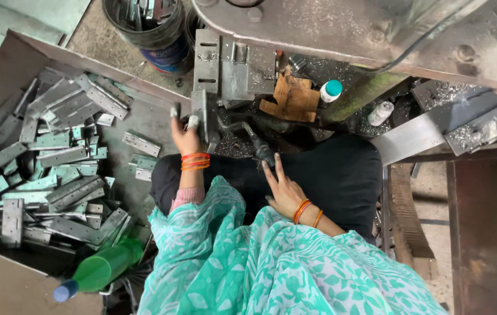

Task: The person sits at a press machine and repeatedly picks up metal brackets from a bin, places them into the machine, operates the lever to press them, and then removes the finished pieces.

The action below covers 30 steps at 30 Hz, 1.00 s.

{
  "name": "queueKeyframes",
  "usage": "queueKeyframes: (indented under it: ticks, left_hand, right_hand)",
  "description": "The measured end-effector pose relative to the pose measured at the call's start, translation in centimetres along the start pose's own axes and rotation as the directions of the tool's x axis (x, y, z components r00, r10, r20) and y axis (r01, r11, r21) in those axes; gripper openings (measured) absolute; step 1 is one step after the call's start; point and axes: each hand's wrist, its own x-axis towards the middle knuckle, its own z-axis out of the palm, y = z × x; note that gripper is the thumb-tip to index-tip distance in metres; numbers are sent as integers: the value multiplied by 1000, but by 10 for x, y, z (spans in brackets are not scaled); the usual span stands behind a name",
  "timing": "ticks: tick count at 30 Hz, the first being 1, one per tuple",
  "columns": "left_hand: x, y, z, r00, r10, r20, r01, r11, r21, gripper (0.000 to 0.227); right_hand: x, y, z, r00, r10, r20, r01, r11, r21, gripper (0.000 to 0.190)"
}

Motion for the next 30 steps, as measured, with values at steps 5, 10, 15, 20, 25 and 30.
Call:
queueKeyframes:
  ticks: [5,10,15,20,25,30]
  left_hand:
    - [19,-29,62,931,332,149,-359,906,223,61]
    - [42,-37,115,952,285,110,-286,706,648,52]
    - [25,-9,112,882,265,389,-466,373,803,36]
    - [1,28,93,795,119,595,-607,127,785,37]
    - [-11,22,84,759,-14,651,-650,23,759,47]
    - [22,-3,92,754,-60,654,-657,-61,751,32]
  right_hand:
    - [-4,5,3,999,-33,-18,34,999,22,110]
    - [-2,13,8,996,-72,-54,75,995,58,111]
    - [-1,17,13,992,-93,-83,100,992,76,109]
    - [2,20,12,986,-108,-124,115,992,50,100]
    - [17,24,-2,970,-119,-210,122,992,3,96]
    - [45,20,-17,994,106,27,-101,982,-161,88]
